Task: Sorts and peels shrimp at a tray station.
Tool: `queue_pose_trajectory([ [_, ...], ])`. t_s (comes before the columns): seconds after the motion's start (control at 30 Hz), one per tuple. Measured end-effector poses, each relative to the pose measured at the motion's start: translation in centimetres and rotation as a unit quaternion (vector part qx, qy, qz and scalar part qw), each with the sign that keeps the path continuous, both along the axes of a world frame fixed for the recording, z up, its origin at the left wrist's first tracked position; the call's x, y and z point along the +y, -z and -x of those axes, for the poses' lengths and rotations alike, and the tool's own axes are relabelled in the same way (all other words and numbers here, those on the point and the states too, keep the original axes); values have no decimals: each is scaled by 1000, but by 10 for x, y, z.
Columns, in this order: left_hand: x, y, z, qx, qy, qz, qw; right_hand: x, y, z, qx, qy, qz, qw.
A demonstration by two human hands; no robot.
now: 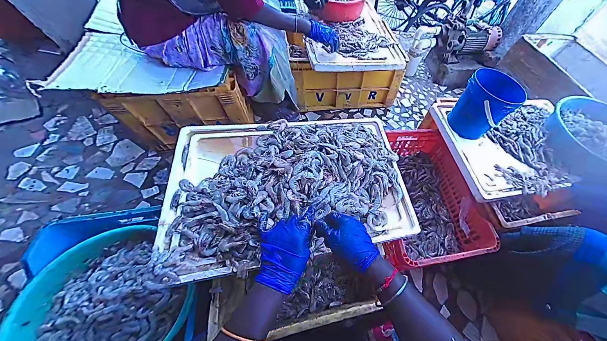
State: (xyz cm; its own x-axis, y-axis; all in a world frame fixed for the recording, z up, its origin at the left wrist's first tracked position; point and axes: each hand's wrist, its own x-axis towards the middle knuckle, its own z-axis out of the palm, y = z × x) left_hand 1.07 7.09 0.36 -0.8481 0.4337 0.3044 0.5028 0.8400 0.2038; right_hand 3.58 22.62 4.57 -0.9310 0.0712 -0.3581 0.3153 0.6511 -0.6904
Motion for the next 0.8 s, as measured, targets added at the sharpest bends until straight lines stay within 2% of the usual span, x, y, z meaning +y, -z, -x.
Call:
queue_pose_trajectory([
  [0.13, -7, 4, -1, -16, 39, 31, 999, 3, 20, 7, -9, 26, 145, 989],
  [0.3, 0, 13, 2, 3, 62, -51, 997, 16, 25, 10, -24, 68, 238, 969],
  [0.4, 7, 10, 5, 24, 60, -21, 998, 24, 22, 9, -5, 98, 304, 948],
  [0.5, 11, 4, 4, 30, 49, -8, 998, 28, 19, 4, 30, 84, 264, 960],
  [0.63, 17, 2, 1, 56, 34, -37, 997, 33, 14, -4, 68, 42, 108, 991],
  [0.73, 19, 0, 0, 33, 31, -108, 993, 35, 11, -14, 136, 10, 65, 989],
  [0.8, 20, -5, 0, -45, 14, -177, 983, 33, 12, -20, 184, -13, 44, 982],
])
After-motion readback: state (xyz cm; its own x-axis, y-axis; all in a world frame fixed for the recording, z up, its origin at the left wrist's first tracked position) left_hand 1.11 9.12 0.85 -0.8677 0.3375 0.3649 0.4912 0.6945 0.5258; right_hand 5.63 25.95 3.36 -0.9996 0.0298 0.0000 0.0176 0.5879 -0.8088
